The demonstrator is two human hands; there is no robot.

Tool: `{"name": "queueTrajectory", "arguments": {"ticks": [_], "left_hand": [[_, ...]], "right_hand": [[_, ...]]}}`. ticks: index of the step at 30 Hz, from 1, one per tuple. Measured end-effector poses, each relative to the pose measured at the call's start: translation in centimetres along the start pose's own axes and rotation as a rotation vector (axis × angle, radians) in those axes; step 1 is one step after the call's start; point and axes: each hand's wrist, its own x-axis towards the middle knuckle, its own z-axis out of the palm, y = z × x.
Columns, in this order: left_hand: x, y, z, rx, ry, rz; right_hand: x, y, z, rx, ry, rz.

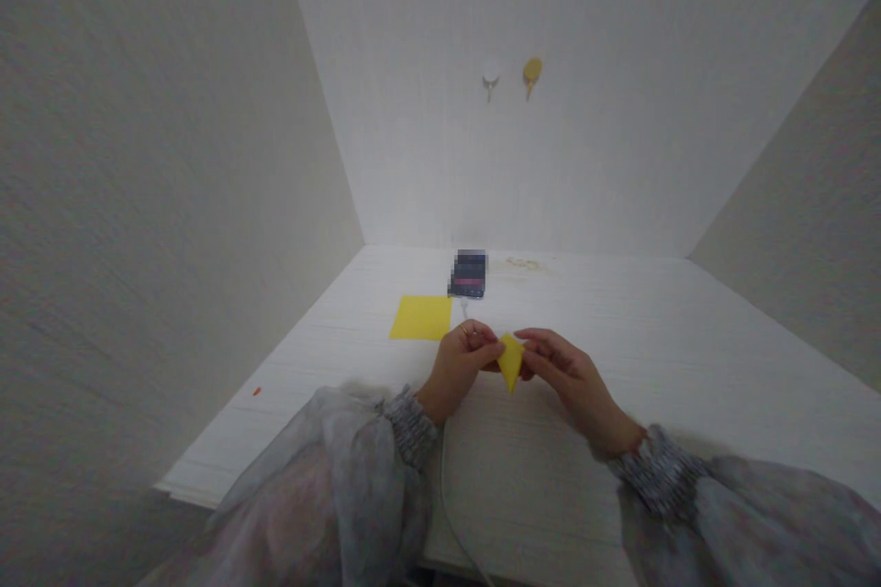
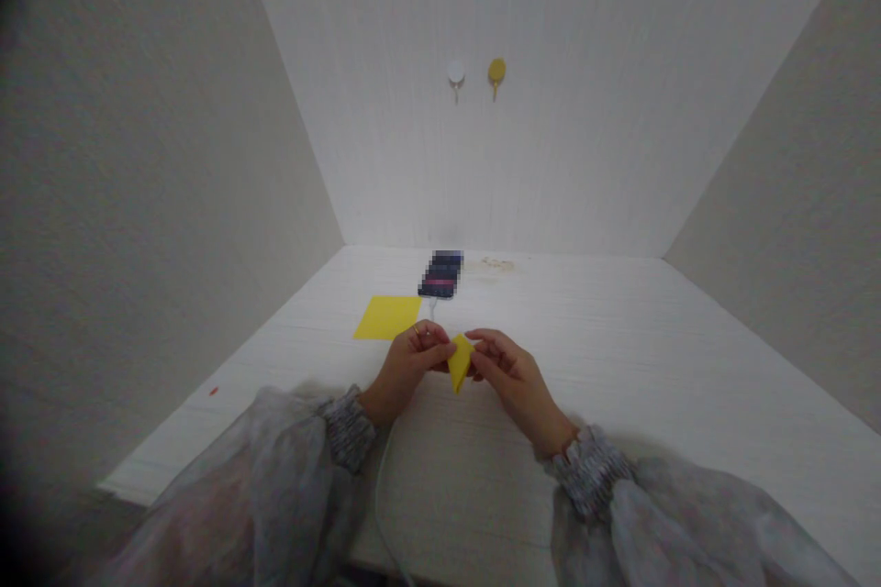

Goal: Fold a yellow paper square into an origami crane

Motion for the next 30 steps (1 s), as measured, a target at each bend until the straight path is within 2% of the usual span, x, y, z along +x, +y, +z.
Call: {"name": "queueTrajectory", "arguments": {"ticks": [2, 10, 14, 21, 30], "left_hand": [[-0.06, 0.11, 0.07, -0.016, -0.009, -0.023], [-0.52, 0.61, 0.37, -0.086, -0.042, -0.063], [-0.64, 0.63, 0.48, -0.062, -0.06, -0.045], [-0.49, 0.28, 0.51, 0.036, -0.041, -0.012], [-0.43, 0.18, 0.37, 0.054, -0.056, 0.032]], "right_hand": [[-0.1, 0.07, -0.08, -0.016, -0.026, 0.025], [0.12, 0.73, -0.65, 0.009, 0.014, 0.075], [0.27, 0.6, -0.7, -0.008, 0.086, 0.046], [0.21, 0.25, -0.24, 0.073, 0.098, 0.045], [0.35, 0.47, -0.04, 0.07, 0.131, 0.014]]}}
